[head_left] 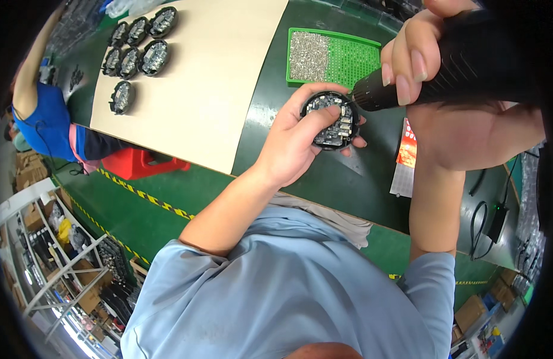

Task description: Assembling LED light components using an electric screwdriver.

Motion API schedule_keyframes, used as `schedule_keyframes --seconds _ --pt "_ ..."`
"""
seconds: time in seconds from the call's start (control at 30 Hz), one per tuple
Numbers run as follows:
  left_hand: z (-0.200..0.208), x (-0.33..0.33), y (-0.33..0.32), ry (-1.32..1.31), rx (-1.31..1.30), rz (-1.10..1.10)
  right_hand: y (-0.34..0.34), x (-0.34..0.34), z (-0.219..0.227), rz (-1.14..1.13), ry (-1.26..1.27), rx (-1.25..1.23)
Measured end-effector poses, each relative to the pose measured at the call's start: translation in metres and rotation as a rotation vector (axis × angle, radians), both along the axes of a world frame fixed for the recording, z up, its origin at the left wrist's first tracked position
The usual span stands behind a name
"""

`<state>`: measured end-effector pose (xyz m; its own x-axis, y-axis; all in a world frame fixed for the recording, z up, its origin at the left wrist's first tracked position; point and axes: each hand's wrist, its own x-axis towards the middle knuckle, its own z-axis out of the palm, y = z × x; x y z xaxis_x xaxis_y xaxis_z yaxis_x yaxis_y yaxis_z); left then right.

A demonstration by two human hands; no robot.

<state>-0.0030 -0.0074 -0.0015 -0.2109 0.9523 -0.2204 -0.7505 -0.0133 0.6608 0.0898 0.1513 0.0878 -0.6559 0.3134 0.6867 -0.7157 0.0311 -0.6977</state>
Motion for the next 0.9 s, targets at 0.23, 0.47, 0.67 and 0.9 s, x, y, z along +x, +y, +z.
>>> schedule_keyframes --seconds 0.23,0.47,0.67,0.9 --pt "0.0 -0.001 0.001 0.002 -0.019 -0.008 0.002 0.0 -0.003 0.038 -0.02 0.044" --pt "-0.002 0.001 0.0 0.005 -0.023 0.026 0.002 0.0 -0.006 0.075 -0.048 0.069" --pt "-0.005 0.001 -0.002 0.017 -0.025 0.059 0.005 -0.01 -0.008 0.18 -0.084 0.071" --pt "-0.004 0.003 -0.002 0.108 -0.062 0.046 -0.012 -0.001 0.0 0.131 -0.166 -0.094"
